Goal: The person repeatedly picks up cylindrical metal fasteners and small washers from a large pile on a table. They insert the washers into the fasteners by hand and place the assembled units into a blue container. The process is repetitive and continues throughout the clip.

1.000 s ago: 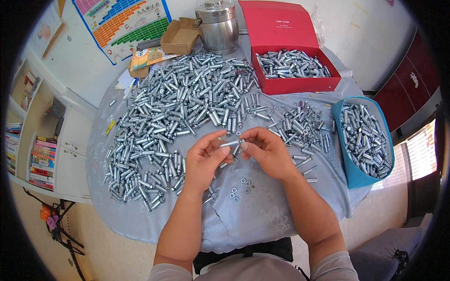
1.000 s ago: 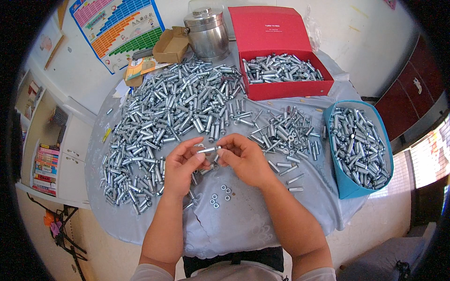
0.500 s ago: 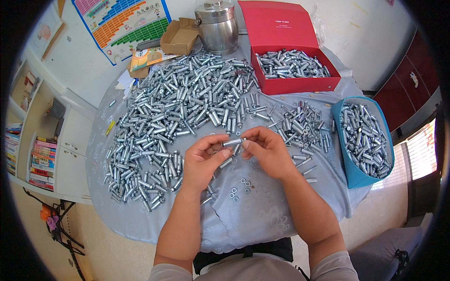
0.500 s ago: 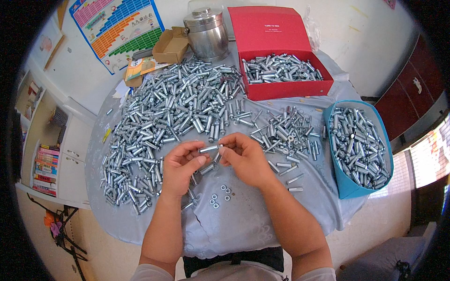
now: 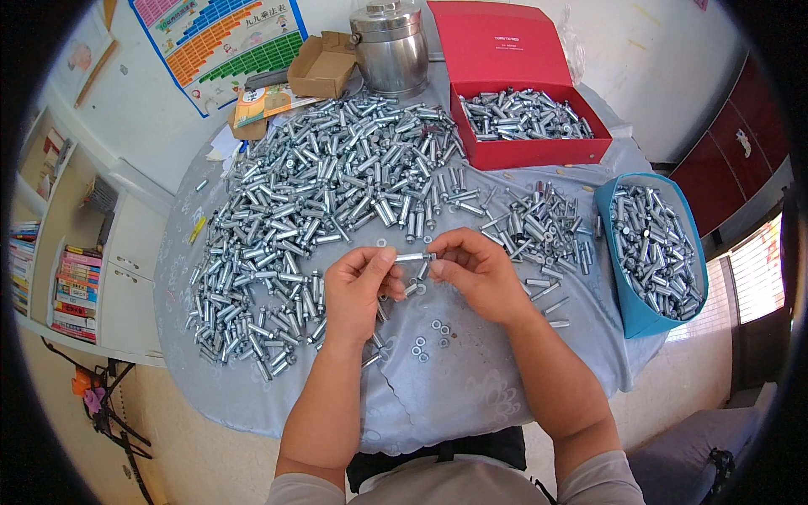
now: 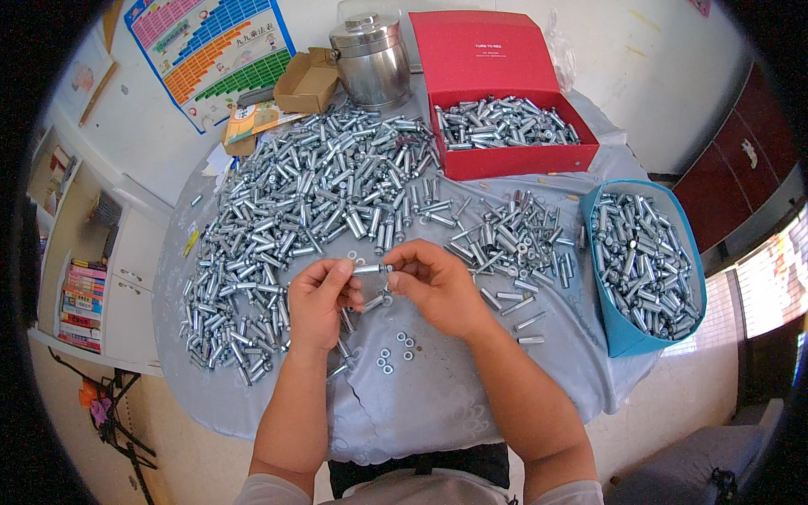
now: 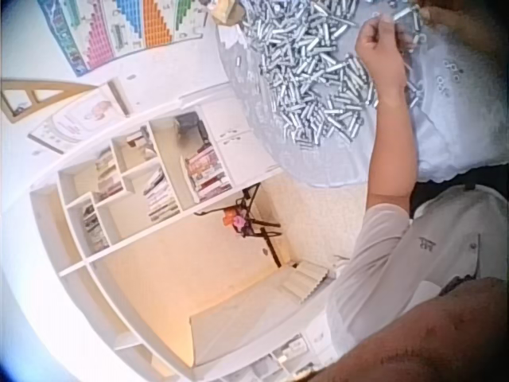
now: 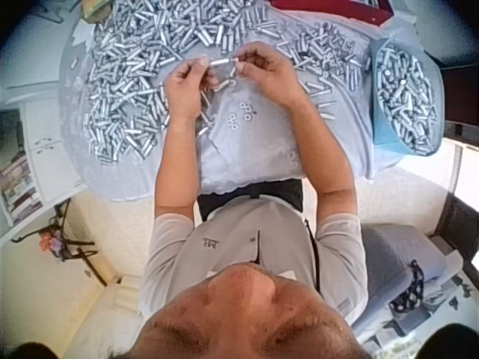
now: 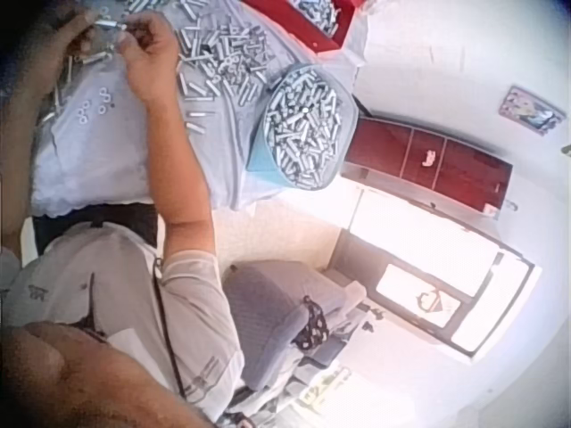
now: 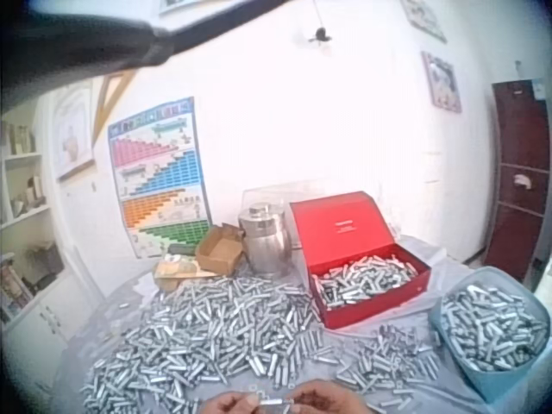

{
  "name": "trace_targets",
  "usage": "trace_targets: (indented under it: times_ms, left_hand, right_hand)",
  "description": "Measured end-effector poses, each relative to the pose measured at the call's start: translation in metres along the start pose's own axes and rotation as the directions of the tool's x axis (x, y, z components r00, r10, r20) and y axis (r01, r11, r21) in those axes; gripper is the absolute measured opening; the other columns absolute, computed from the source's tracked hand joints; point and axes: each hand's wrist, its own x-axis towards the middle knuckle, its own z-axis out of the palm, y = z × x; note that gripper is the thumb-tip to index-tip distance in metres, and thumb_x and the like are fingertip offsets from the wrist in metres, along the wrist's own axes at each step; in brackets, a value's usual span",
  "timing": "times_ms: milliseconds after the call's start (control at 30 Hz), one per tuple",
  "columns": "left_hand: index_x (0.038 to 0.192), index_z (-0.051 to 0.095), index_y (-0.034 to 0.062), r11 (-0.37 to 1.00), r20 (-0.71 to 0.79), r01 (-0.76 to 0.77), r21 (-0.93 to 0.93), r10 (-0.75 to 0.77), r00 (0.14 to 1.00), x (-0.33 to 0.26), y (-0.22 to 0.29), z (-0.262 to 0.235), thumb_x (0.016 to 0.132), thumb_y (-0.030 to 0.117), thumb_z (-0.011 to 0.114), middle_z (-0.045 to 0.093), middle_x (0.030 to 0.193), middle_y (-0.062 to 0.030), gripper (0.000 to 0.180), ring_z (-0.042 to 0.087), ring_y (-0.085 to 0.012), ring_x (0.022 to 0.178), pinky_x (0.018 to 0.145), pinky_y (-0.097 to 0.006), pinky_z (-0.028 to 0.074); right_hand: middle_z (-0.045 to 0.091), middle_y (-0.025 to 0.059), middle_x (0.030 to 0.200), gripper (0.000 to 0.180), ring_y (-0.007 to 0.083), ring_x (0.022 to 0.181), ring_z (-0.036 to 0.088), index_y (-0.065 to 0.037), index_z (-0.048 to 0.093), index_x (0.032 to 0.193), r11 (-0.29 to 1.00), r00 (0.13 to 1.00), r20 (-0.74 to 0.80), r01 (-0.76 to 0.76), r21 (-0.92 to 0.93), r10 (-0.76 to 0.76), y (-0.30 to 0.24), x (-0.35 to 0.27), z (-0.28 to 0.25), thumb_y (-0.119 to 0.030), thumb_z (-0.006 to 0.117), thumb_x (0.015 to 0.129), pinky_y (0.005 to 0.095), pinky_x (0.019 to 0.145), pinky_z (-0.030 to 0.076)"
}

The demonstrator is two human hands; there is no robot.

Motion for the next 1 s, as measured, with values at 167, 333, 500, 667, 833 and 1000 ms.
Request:
trace_targets:
  times_ms: [167,333,500,667,833,1000]
  left_hand:
    - [0.091,0.065,-0.0003,1.0,0.015,-0.004,-0.016,0.004,1.0,-0.002,-0.001,0.002,0.09,0.016,0.065,0.065,0.074,-0.0071,0.017,0.062,-0.0128,0.057,0.051,-0.027,0.054]
    - [0.092,0.065,-0.0006,0.999,0.012,-0.021,-0.03,0.021,1.0,0.0,-0.002,0.002,0.09,0.016,0.065,0.065,0.075,-0.0075,0.016,0.062,-0.0128,0.058,0.052,-0.027,0.054]
    - [0.093,0.065,-0.0004,1.0,0.017,-0.021,-0.016,0.021,1.0,-0.001,-0.002,0.002,0.09,0.015,0.065,0.065,0.075,-0.0076,0.016,0.062,-0.0129,0.058,0.051,-0.027,0.054]
    - [0.093,0.065,-0.0005,1.0,0.008,-0.014,-0.019,0.014,1.0,0.0,-0.004,0.001,0.09,0.016,0.065,0.066,0.076,-0.0076,0.016,0.062,-0.0129,0.059,0.051,-0.027,0.054]
    - [0.095,0.066,-0.0006,1.0,-0.01,-0.012,-0.003,0.012,1.0,0.001,-0.001,-0.001,0.089,0.014,0.066,0.067,0.078,-0.0076,0.016,0.063,-0.0133,0.062,0.055,-0.028,0.056]
    - [0.1,0.066,-0.002,0.992,0.139,-0.111,0.06,0.102,0.985,-0.005,-0.004,0.007,0.087,0.007,0.067,0.068,0.083,-0.0083,0.016,0.066,-0.0139,0.069,0.063,-0.027,0.056]
  right_hand:
    - [0.063,0.0041,0.087,0.019,0.011,0.077,0.061,-0.001,0.06,0.107,0.972,0.969,-0.083,-0.227,0.061,0.231,-0.006,0.003,0.001,-0.011,0.063,0.091,0.0251,0.071,0.049]
    - [0.062,0.0039,0.082,0.019,0.0104,0.07,0.06,0.0,0.06,0.1,0.995,0.995,-0.031,-0.094,-0.016,0.094,0.004,0.003,-0.004,-0.018,0.06,0.094,0.0254,0.064,0.05]
    - [0.062,0.0035,0.081,0.016,0.0103,0.071,0.06,0.0,0.061,0.101,0.984,0.984,-0.058,-0.164,0.07,0.168,-0.003,0.002,0.003,-0.012,0.061,0.093,0.0248,0.065,0.05]
    - [0.062,0.0037,0.081,0.016,0.0107,0.072,0.06,0.0,0.062,0.103,0.995,0.993,-0.079,-0.087,-0.048,0.083,-0.002,0.001,0.002,-0.011,0.061,0.092,0.0254,0.065,0.05]
    - [0.061,0.0036,0.077,0.017,0.0097,0.066,0.057,-0.001,0.061,0.099,0.998,0.981,-0.19,-0.014,0.069,0.027,0.003,0.005,-0.004,-0.016,0.062,0.092,0.0237,0.06,0.047]
    - [0.059,0.0029,0.074,0.02,0.0083,0.061,0.054,-0.002,0.06,0.102,0.922,0.945,-0.079,-0.287,0.258,0.317,-0.007,0.005,-0.001,-0.019,0.064,0.091,0.0225,0.053,0.043]
